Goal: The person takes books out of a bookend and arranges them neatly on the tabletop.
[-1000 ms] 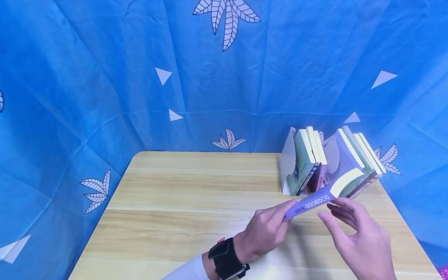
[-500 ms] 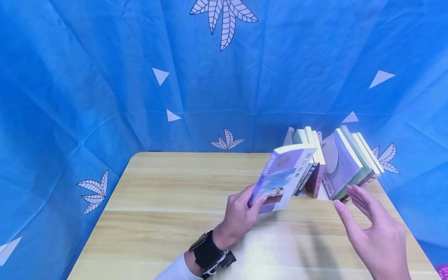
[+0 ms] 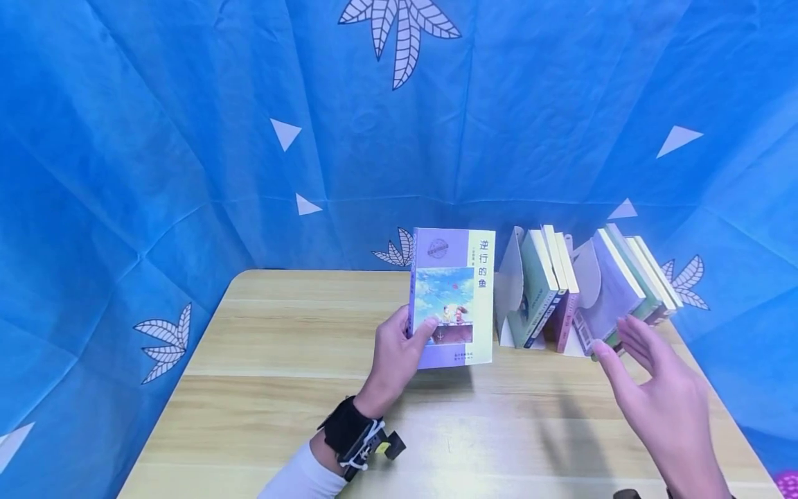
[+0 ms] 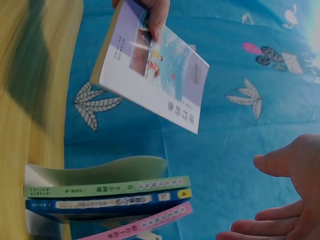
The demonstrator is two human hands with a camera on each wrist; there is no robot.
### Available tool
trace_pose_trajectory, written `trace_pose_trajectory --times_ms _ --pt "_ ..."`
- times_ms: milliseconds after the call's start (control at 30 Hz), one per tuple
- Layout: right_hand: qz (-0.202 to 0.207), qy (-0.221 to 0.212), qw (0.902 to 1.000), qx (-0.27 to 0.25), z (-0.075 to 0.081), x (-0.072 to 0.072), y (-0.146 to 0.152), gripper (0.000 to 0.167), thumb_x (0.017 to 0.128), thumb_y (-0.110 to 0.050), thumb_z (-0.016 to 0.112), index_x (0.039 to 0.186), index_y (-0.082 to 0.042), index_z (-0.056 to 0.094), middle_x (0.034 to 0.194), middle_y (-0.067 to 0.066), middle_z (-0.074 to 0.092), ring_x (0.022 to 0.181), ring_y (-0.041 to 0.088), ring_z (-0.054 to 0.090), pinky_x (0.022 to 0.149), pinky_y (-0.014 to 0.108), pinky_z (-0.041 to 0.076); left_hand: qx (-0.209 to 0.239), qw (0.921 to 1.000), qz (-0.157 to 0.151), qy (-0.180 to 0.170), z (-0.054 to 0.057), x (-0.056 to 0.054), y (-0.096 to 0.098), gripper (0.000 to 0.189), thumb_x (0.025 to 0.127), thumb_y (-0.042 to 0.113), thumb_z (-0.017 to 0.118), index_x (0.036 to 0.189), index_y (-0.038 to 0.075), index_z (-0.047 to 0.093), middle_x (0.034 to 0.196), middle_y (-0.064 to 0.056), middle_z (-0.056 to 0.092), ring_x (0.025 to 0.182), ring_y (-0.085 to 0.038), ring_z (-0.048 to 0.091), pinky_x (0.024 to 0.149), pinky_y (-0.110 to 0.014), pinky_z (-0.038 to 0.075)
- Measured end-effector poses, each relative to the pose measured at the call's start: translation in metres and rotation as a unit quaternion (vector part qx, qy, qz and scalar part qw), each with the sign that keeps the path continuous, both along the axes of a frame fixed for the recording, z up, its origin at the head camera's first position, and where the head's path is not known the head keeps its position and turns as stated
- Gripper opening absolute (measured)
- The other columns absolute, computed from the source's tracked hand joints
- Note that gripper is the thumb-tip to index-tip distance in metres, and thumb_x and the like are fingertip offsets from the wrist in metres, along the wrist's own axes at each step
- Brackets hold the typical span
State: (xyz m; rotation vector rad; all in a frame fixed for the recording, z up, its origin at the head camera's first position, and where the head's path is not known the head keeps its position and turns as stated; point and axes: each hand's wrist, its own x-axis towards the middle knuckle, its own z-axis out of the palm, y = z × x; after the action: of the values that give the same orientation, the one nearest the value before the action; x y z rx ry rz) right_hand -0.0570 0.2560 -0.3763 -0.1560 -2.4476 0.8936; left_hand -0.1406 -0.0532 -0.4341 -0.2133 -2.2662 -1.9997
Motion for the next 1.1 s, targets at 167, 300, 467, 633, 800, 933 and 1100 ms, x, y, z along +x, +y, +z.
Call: trace_pose_trajectory --times_ms 167,300,467,633,800,933,1100 --pt "0.002 -0.019 0.9998 0.008 -0.004 -0.009 0.005 0.059 0.094 -0.030 0.078 0.145 -0.008 0.059 0.133 0.024 0.069 0.113 -0.025 0.051 0.090 -0.012 0.029 0.026 0.9986 -0.021 -0.042 -0.006 -0.012 -0.007 0.028 0.101 0.023 0.068 0.125 0.010 0.070 0.111 -0.010 0.079 0.094 -0.019 0.078 0.083 -0.029 0.064" --pt "0.010 -0.032 0.9993 0.015 -0.007 -0.016 0.008 0.060 0.096 -0.031 0.076 0.145 -0.003 0.056 0.133 0.026 0.068 0.120 0.028 0.072 0.088 -0.012 0.028 0.054 0.9942 -0.032 -0.088 -0.013 -0.022 -0.009 0.030 0.101 0.024 0.068 0.129 0.014 0.070 0.115 -0.009 0.079 0.099 -0.020 0.078 0.087 -0.031 0.064" --pt "0.019 -0.036 0.9990 0.019 -0.010 -0.024 0.013 0.062 0.098 -0.032 0.074 0.146 0.002 0.054 0.133 0.030 0.067 0.113 0.053 0.067 0.085 -0.012 0.029 0.069 0.9894 -0.034 -0.123 -0.023 -0.037 -0.005 0.032 0.101 0.024 0.068 0.132 0.015 0.070 0.121 -0.008 0.078 0.105 -0.019 0.075 0.094 -0.031 0.061" --pt "0.022 -0.035 0.9989 0.020 -0.014 -0.032 0.017 0.061 0.098 -0.031 0.073 0.145 0.004 0.054 0.131 0.032 0.067 0.111 0.053 0.068 0.085 -0.004 0.044 0.092 0.9820 -0.038 -0.161 -0.035 -0.050 0.003 0.033 0.102 0.022 0.066 0.133 0.012 0.069 0.121 -0.011 0.077 0.103 -0.023 0.076 0.090 -0.032 0.062" --pt "0.027 -0.047 0.9984 0.019 -0.019 -0.040 0.019 0.063 0.099 -0.031 0.072 0.146 0.007 0.051 0.133 0.034 0.064 0.114 0.054 0.067 0.089 0.038 0.058 0.126 0.9705 -0.040 -0.202 -0.050 -0.063 0.012 0.033 0.102 0.021 0.065 0.133 0.009 0.067 0.120 -0.014 0.077 0.102 -0.027 0.078 0.085 -0.035 0.065" --pt "0.040 -0.056 0.9976 0.009 -0.025 -0.047 0.020 0.062 0.100 -0.027 0.071 0.146 0.007 0.050 0.135 0.035 0.063 0.115 0.054 0.066 0.088 0.036 0.058 0.121 0.9681 -0.038 -0.216 -0.058 -0.068 0.019 0.033 0.102 0.022 0.065 0.131 0.008 0.068 0.116 -0.013 0.078 0.098 -0.024 0.078 0.084 -0.035 0.065" --pt "0.048 -0.071 0.9963 0.006 -0.029 -0.055 0.020 0.061 0.101 -0.026 0.069 0.147 0.008 0.047 0.136 0.036 0.062 0.116 0.055 0.066 0.091 0.053 0.056 0.102 0.9675 -0.036 -0.229 -0.067 -0.071 0.025 0.033 0.101 0.024 0.066 0.131 0.009 0.068 0.116 -0.012 0.077 0.097 -0.023 0.077 0.086 -0.035 0.065"
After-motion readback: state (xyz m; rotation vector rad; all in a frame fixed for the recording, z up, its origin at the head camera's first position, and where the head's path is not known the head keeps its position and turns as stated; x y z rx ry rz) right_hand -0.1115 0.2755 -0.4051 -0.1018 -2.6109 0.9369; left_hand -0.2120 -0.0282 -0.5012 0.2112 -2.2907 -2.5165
